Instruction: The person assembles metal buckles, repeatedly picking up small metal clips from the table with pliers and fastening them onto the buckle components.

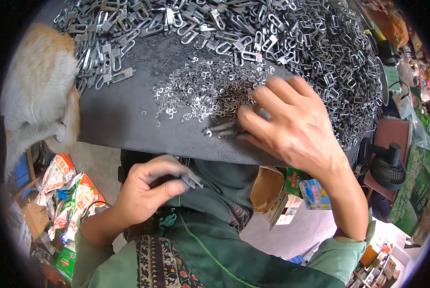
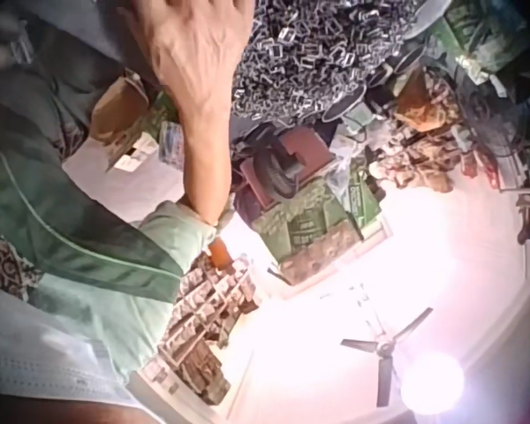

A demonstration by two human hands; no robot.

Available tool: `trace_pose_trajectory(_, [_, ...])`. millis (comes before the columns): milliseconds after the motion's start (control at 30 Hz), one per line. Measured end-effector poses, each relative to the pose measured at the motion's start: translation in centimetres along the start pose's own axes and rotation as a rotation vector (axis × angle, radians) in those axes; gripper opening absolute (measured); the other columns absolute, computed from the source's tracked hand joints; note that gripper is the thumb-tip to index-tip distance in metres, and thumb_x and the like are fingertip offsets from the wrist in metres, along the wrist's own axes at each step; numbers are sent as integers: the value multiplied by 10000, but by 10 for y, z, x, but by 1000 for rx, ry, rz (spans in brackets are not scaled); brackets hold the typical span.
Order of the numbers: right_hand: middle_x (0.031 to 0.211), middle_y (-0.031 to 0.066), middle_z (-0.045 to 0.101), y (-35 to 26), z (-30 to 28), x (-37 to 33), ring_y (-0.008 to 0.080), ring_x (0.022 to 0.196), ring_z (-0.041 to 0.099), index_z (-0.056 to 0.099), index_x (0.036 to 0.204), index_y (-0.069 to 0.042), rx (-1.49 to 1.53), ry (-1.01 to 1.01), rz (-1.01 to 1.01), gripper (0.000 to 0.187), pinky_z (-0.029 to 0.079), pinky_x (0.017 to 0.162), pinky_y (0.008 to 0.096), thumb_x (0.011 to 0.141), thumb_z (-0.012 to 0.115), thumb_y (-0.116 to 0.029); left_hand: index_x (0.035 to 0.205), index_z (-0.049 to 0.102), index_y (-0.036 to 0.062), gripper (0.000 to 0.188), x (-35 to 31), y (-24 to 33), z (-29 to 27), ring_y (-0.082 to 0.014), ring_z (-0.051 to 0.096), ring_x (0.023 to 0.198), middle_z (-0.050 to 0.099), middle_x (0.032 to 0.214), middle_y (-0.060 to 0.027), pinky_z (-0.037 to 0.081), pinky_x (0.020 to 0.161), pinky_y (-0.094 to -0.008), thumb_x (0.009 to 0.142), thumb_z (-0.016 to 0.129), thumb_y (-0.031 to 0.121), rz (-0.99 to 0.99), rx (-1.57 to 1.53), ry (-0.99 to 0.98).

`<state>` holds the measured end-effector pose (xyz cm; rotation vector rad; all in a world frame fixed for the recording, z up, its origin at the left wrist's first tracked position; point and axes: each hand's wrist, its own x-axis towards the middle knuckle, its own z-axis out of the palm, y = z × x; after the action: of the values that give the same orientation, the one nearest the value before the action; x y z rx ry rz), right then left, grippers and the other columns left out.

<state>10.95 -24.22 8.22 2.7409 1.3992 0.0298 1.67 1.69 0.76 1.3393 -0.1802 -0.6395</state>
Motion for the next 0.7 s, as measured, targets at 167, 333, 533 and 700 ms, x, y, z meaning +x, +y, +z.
trace_pose_trajectory(167, [848,52,534,-16,-16,-7,238,762,562,609,908,-121,169,21,40,392,419,634,373,600,790,-283,1073,688,11,169,3,9,3,-12,451,645,614,848,23,343,550,-174,925,647,79,-212,-256,88])
trace_pose_trajectory(333, [841,50,518,-25,-19,-11,238,763,562,603,927,-125,220,30,60,399,415,626,366,617,789,-294,1093,671,9,186,3,13,6,-14,447,630,575,790,32,323,532,-170,926,655,90,-267,-348,107])
trace_pose_trajectory(533, [830,47,508,-30,-17,-13,235,745,550,606,928,-120,246,37,69,382,405,619,368,638,783,-294,1093,679,-30,203,2,12,4,-56,578,927,667,997,-15,466,829,-225,942,661,105,-302,-403,84])
trace_pose_trajectory(700, [811,52,498,-37,-14,-15,236,715,527,615,912,-104,250,26,108,370,386,601,369,642,780,-296,1073,681,-36,194,5,6,5,-119,623,962,682,1022,-90,476,862,-270,931,660,94,-41,-151,108])
